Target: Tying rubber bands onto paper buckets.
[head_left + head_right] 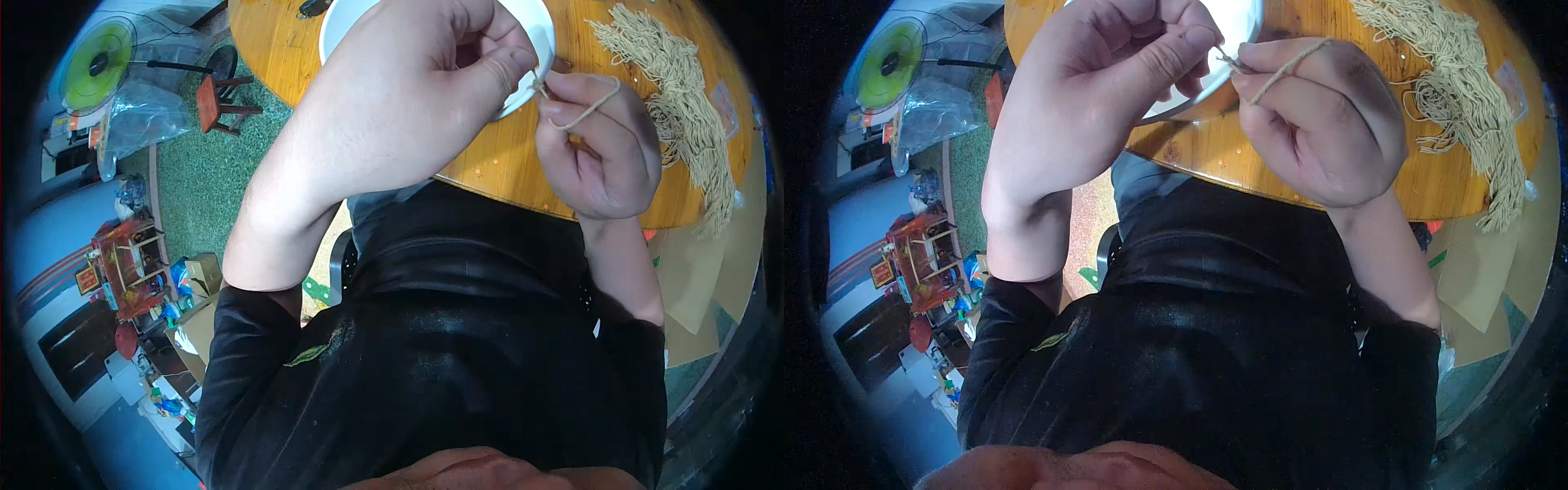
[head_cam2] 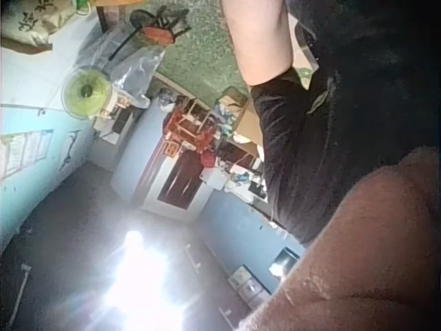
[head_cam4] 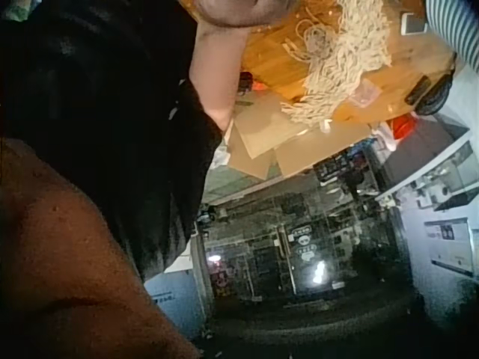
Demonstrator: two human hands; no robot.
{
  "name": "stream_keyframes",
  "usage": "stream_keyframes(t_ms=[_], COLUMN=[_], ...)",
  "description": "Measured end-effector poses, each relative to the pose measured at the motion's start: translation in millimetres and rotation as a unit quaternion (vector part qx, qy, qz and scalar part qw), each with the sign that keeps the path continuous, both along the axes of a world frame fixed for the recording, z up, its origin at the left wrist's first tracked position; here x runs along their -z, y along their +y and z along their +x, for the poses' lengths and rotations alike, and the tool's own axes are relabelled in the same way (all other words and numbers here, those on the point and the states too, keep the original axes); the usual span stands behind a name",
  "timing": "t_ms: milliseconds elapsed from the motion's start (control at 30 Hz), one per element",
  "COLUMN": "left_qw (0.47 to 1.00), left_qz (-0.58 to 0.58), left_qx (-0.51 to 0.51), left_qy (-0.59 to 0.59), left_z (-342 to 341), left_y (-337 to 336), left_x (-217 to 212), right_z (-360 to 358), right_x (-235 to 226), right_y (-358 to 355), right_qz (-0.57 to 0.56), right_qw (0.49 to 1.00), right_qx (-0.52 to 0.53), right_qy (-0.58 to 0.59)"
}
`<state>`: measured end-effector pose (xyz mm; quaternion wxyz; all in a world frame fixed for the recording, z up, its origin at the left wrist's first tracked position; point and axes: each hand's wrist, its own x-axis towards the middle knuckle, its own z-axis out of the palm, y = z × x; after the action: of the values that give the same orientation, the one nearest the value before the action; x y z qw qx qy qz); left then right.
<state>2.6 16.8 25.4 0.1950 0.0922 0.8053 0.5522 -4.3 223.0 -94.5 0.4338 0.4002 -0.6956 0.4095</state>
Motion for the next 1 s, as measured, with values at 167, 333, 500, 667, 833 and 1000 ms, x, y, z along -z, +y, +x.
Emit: stream_keyframes(t_ms=[167,333,500,667,833,1000], left_qw=[1.0,0.997,0.961,0.951,0.929,0.877], left_qz=[0.004,-0.06,-0.156,-0.214,-0.227,-0.183], left_qx=[0.004,0.011,0.024,0.026,0.04,0.067], left_qy=[0.019,0.052,0.229,0.22,0.288,0.439], left_z=[4,2,4,3,-5,12], left_y=[1,5,4,11,-2,4], left_x=[2,-11,-5,-4,19,0], right_z=[5,13,24,31,43,41], right_x=[-4,3,5,8,2,0], right_y=[-1,1,2,-2,-15,-9], right_qz=[-0.013,-0.07,-0.086,-0.13,-0.277,-0.32], right_qw=[0.997,0.983,0.972,0.954,0.862,0.798], right_qx=[-0.029,-0.059,-0.086,-0.118,-0.193,-0.249], right_qy=[-0.074,-0.16,-0.2,-0.244,-0.379,-0.445])
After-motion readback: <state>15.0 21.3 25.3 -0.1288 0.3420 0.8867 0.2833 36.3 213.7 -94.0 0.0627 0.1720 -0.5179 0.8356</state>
